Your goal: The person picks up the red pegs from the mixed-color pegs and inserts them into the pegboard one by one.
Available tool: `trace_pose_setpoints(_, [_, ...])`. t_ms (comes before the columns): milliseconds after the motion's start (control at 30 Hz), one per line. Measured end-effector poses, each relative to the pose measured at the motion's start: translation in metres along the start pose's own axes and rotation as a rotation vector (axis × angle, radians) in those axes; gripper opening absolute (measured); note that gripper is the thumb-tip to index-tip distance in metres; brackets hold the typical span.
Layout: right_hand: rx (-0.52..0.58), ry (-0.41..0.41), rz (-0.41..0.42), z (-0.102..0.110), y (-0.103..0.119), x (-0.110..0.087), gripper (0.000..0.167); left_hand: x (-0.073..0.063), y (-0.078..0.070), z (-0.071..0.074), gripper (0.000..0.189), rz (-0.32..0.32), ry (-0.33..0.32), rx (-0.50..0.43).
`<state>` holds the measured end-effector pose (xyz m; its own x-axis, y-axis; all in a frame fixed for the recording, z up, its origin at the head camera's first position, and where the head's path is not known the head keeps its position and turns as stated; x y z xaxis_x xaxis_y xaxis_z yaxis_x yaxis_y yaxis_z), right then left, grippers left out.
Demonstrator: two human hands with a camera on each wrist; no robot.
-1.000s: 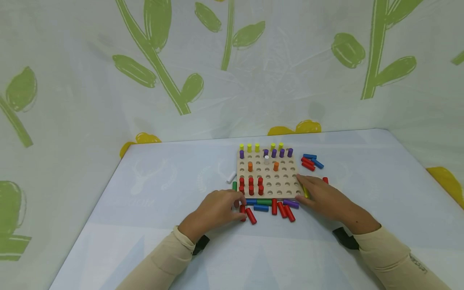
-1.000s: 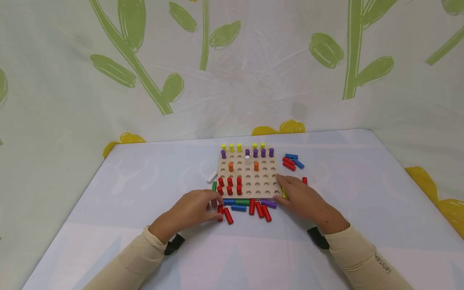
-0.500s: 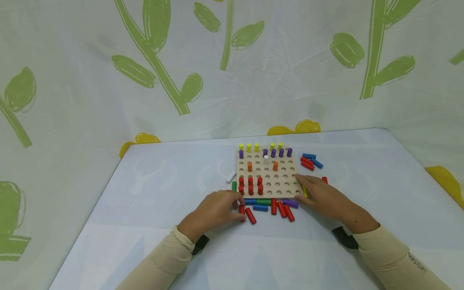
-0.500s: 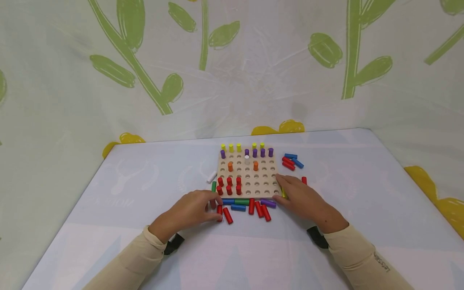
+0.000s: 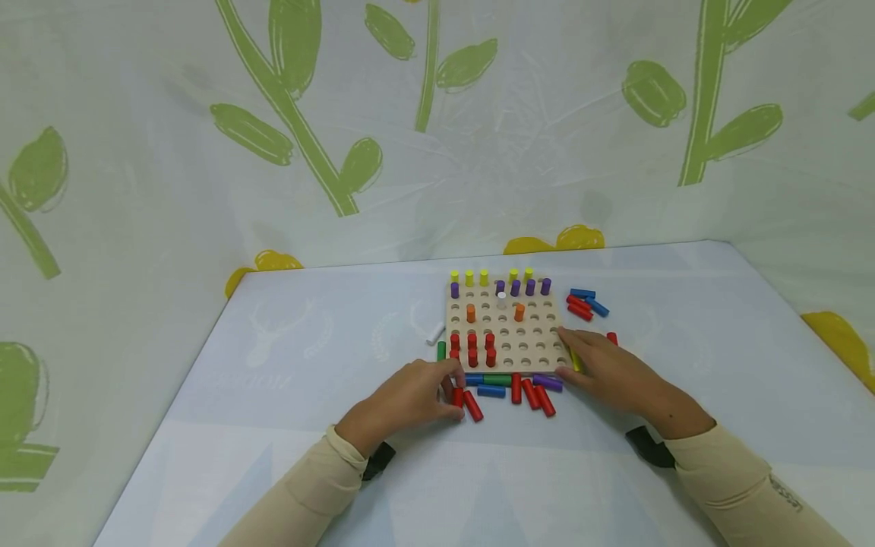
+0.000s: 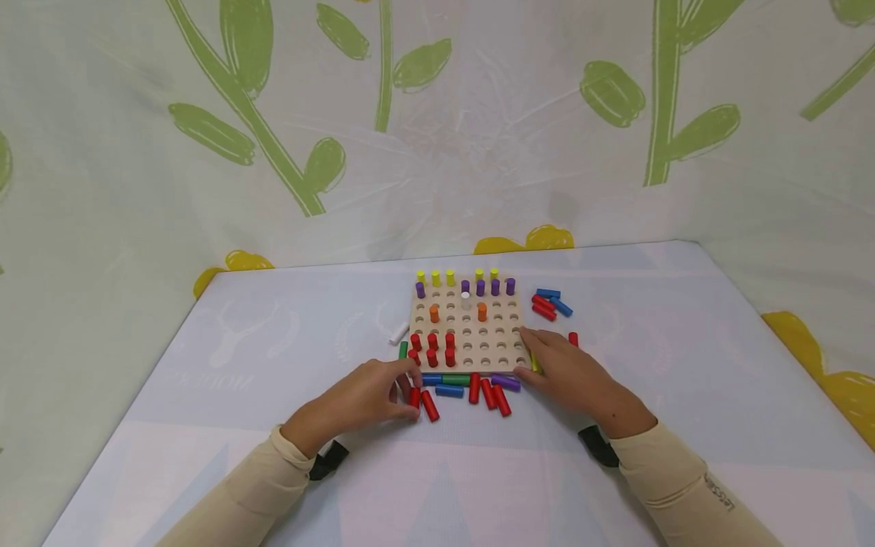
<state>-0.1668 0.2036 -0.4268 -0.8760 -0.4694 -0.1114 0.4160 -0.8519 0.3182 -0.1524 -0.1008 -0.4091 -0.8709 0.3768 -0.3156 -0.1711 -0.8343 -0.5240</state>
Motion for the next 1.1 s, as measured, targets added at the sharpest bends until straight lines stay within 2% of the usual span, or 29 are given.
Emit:
trace_pose_setpoints(333, [0.018,0.001,-0.008,0.0,0.001,-0.002,0.08,0.001,-0.001,-0.004,0.036,0.017,0.041,-0.05])
trace_pose_setpoints(467, [0.019,-0.002,-0.005,0.0,0.001,-0.002,0.08,0.001,0.0,-0.004,0.034,-0.004,0.039,-0.055])
trace_pose_setpoints(667, [0.016,-0.006,0.001,0.0,0.001,-0.002,0.08,0.0,-0.002,0.005,0.034,-0.058,0.0,-0.066])
trace_pose_setpoints(1100, [0.01,-0.003,0.002,0.001,-0.001,-0.001,0.079,0.01,-0.031,0.021,0.031,-0.156,-0.13,-0.082])
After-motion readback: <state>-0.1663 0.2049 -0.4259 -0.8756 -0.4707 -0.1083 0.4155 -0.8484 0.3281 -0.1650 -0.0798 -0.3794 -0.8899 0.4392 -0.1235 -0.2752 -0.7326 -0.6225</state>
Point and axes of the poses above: each hand's wrist, its own x-axis towards the middle knuckle, its own z-axis out of the back of the hand, y = z × x, the point moved 1 cm from there along x, towards the middle knuckle, and after that the axes turned 11 degrees about z, right-handed, at the moved point
